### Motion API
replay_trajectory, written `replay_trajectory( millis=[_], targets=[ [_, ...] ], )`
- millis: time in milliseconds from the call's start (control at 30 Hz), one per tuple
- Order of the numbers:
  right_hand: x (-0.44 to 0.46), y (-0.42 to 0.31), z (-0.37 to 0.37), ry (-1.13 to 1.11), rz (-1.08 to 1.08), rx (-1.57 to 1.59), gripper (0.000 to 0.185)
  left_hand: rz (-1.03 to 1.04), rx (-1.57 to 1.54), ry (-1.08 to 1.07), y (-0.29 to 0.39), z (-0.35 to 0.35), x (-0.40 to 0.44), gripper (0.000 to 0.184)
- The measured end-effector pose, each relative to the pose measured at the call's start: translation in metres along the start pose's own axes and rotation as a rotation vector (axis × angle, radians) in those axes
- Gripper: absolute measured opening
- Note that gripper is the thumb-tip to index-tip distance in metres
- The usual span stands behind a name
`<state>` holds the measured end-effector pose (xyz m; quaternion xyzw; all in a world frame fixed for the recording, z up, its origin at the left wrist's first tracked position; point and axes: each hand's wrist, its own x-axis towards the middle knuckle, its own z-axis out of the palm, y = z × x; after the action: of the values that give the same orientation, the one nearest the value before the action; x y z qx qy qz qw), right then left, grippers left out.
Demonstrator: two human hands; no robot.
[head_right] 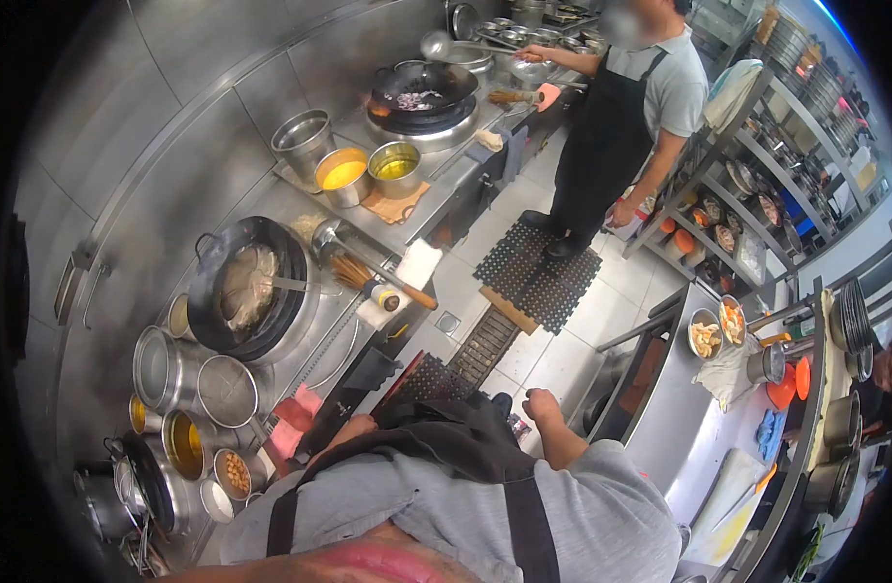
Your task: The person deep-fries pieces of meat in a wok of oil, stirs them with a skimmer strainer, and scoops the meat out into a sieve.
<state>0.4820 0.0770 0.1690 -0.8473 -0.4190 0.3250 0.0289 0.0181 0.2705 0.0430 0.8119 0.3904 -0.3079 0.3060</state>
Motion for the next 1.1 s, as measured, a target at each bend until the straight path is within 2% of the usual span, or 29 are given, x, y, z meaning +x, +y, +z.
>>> replay_trajectory(
  millis=[67, 133, 267, 333, 367, 433, 533, 600, 667, 733, 833, 967, 1033, 1100],
  targets=[
    [-0.003, -0.001, -0.003, -0.01, 0.005, 0.0, 0.035, -0.036, -0.043, -0.013, 0.0, 0.007, 0.001, 0.039],
    [-0.01, -0.006, -0.009, -0.012, 0.015, 0.015, 0.034, -0.219, -0.119, 0.038, -0.009, 0.034, 0.027, 0.038],
    [-0.006, -0.002, -0.006, 0.001, -0.02, 0.007, 0.033, -0.216, -0.124, 0.016, -0.01, 0.038, 0.022, 0.038],
    [-0.005, -0.005, -0.008, 0.013, -0.007, 0.011, 0.033, 0.037, 0.014, 0.015, -0.011, 0.032, 0.005, 0.038],
    [-0.004, -0.006, -0.01, 0.021, -0.01, 0.008, 0.033, 0.04, 0.013, 0.024, -0.006, 0.029, -0.003, 0.038],
    [-0.003, -0.008, -0.014, 0.032, -0.014, -0.008, 0.033, -0.183, -0.31, 0.105, 0.012, 0.018, -0.019, 0.037],
    [-0.006, -0.011, -0.021, 0.056, -0.021, -0.011, 0.033, -0.111, -0.165, 0.105, 0.013, 0.017, -0.016, 0.036],
    [-0.012, -0.007, -0.02, 0.072, -0.007, -0.004, 0.033, -0.053, -0.153, 0.116, -0.011, 0.048, 0.009, 0.035],
    [-0.012, -0.003, -0.018, 0.046, -0.023, -0.037, 0.033, -0.004, -0.147, 0.132, -0.011, 0.042, 0.014, 0.034],
    [-0.015, -0.002, -0.018, 0.049, -0.015, -0.034, 0.033, -0.161, -0.305, -0.021, 0.015, 0.008, -0.019, 0.032],
    [-0.023, 0.0, -0.014, 0.042, -0.006, -0.041, 0.032, -0.236, -0.318, 0.011, 0.031, 0.0, -0.032, 0.03],
    [-0.026, 0.006, -0.008, 0.037, -0.008, -0.035, 0.031, -0.204, -0.379, 0.036, 0.033, 0.001, -0.037, 0.03],
    [-0.028, 0.007, -0.006, 0.029, -0.016, -0.034, 0.032, -0.286, -0.478, 0.092, 0.034, 0.006, -0.04, 0.028],
    [-0.026, 0.007, -0.005, 0.019, -0.026, -0.029, 0.034, -0.241, -0.367, 0.057, 0.026, 0.015, -0.034, 0.028]
  ],
)
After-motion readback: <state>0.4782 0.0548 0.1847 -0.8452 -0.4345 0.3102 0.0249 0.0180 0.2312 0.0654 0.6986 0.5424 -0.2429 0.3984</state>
